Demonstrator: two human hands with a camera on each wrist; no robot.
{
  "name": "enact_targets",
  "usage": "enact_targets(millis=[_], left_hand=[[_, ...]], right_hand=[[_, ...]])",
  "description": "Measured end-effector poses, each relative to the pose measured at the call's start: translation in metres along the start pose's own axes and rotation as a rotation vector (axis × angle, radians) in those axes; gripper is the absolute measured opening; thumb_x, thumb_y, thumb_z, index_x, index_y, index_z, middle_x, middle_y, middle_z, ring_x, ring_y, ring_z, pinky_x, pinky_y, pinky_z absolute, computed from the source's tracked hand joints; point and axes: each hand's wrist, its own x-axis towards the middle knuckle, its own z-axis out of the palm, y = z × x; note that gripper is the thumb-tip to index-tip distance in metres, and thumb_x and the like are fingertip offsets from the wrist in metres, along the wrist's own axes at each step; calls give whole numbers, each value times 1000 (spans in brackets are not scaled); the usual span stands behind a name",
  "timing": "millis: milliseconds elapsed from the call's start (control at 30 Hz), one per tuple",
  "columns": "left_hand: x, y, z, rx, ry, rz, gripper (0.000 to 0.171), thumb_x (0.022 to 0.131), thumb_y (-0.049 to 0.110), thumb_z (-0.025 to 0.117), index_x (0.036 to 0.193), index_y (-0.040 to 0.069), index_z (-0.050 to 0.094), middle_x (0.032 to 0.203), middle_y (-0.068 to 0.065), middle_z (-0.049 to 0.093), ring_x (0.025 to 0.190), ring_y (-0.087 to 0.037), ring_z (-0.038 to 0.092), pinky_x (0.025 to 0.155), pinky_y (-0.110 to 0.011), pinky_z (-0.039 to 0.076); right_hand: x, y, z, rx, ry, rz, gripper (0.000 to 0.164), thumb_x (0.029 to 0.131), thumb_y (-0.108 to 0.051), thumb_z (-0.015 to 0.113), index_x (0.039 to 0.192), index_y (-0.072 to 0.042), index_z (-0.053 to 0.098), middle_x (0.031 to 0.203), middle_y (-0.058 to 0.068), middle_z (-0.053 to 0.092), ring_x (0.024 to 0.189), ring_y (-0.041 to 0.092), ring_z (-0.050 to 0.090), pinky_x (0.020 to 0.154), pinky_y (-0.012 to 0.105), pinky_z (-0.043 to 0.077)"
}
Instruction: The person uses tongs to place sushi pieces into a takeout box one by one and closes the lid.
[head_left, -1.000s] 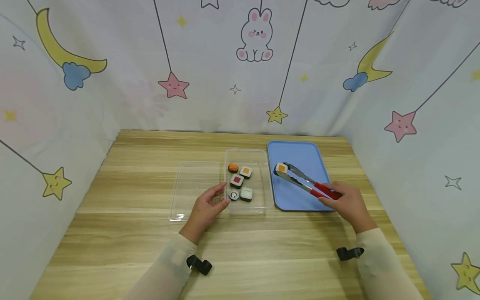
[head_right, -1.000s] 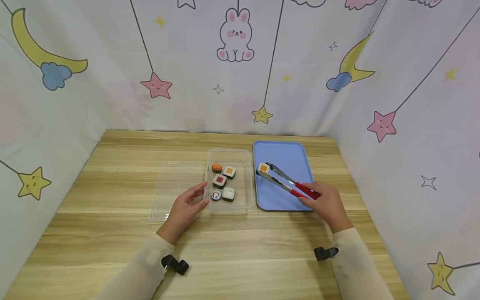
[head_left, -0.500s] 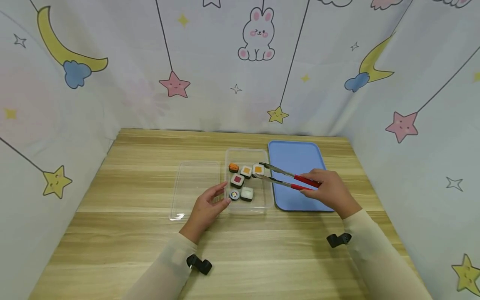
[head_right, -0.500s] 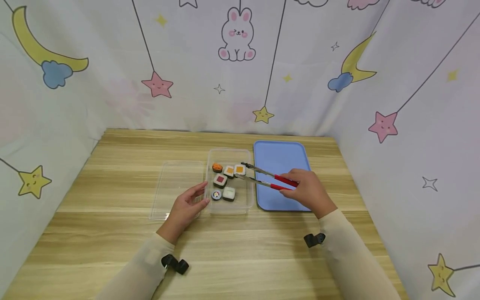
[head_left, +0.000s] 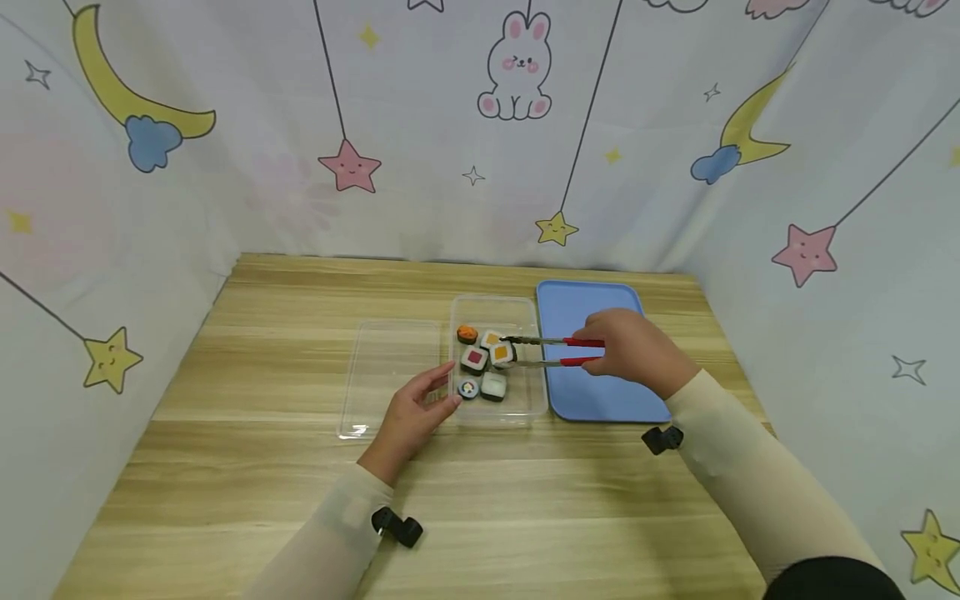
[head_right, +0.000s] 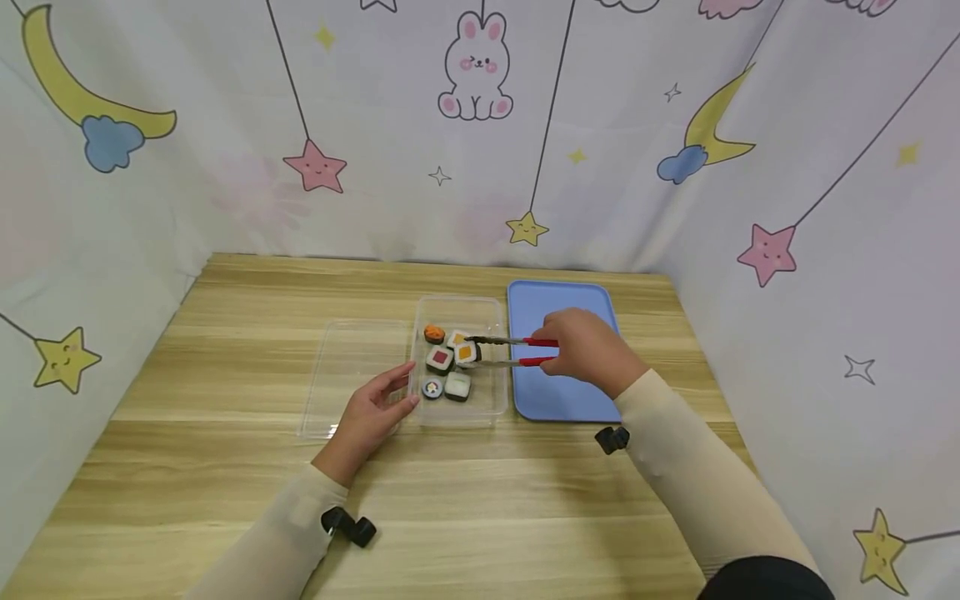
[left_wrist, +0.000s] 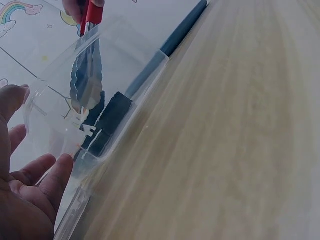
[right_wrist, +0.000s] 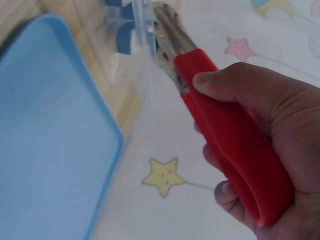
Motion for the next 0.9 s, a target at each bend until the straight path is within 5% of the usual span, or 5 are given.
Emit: enact_targets(millis=[233, 533, 733, 900], left_hand=[[0, 0, -2, -4, -8, 7, 58, 93, 10, 79, 147, 4, 58, 152, -9, 54, 139, -33, 52, 108, -35, 53], [0, 0, -2, 7, -11, 13, 58, 93, 11, 80, 147, 4, 58, 153, -10, 53, 139, -34, 52, 107, -35, 53], [1, -1, -3, -12, -13, 15, 58, 93, 10, 79, 146, 3, 58, 152, -10, 53, 139, -34, 52, 106, -30, 53], [1, -1, -1, -22, -11, 15, 57, 93, 7, 78, 146, 3, 58, 153, -11, 53, 140, -35, 51, 107, -32, 53]], right_hand=[[22, -22, -11, -140, -120, 20, 22, 76, -17, 89, 97, -15, 83, 80, -8, 65, 72, 15, 59, 67, 34, 56], [25, -25, -12, -143, -135, 47, 23, 76, -18, 89, 98, -14, 83, 81, -7, 66, 73, 15, 60, 67, 34, 57], [14, -12, -11, -83, -59, 74, 33, 78, -21, 89, 109, -11, 81, 90, -4, 67, 81, 18, 61, 71, 37, 58], [-11, 10, -3, 38, 84, 202, 47, 81, -24, 88, 123, -8, 76, 101, 3, 68, 88, 24, 62, 74, 41, 58]])
